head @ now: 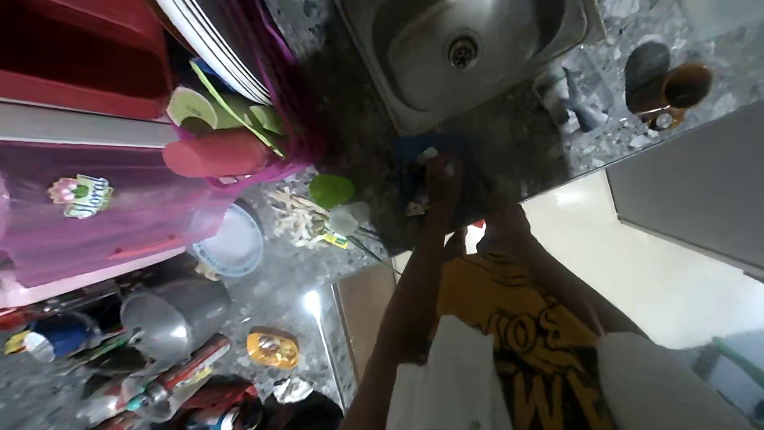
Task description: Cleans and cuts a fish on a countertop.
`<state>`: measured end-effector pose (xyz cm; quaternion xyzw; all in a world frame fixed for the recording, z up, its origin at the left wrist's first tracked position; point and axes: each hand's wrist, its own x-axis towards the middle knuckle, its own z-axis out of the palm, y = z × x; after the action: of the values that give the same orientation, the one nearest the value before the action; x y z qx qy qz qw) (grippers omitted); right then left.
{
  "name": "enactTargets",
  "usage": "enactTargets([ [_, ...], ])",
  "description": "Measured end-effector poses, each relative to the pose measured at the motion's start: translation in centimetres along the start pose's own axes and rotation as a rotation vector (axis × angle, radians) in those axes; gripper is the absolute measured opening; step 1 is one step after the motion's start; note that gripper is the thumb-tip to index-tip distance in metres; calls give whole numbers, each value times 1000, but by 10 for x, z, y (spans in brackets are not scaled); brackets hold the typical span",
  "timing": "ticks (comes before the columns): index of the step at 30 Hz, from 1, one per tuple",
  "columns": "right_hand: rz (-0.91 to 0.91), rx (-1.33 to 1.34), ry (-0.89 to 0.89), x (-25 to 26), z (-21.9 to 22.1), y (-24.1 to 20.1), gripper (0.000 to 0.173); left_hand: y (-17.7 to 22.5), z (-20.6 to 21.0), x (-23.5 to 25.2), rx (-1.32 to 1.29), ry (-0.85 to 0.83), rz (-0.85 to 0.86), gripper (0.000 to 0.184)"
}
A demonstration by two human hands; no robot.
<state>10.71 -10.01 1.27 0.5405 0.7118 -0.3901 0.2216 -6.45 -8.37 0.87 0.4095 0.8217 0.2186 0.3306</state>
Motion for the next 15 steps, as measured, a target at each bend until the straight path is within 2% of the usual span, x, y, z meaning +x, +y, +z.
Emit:
enactTargets([
  [4,24,-66,22,0,1,-1,57,1,-1,3,-8,6,-3,29],
  [10,-12,-81,158,-17,-29,-19,39,-3,2,4,-40,34,52,27],
  [11,0,-51,135,-14,-23,-17,40,-4,2,5,-43,32,52,27],
  [13,19,-11,77,0,5,-7,55,-7,3,6,-35,50,84,25],
  [15,61,40,10,0,7,-9,67,-7,4,5,-26,37,94,25],
])
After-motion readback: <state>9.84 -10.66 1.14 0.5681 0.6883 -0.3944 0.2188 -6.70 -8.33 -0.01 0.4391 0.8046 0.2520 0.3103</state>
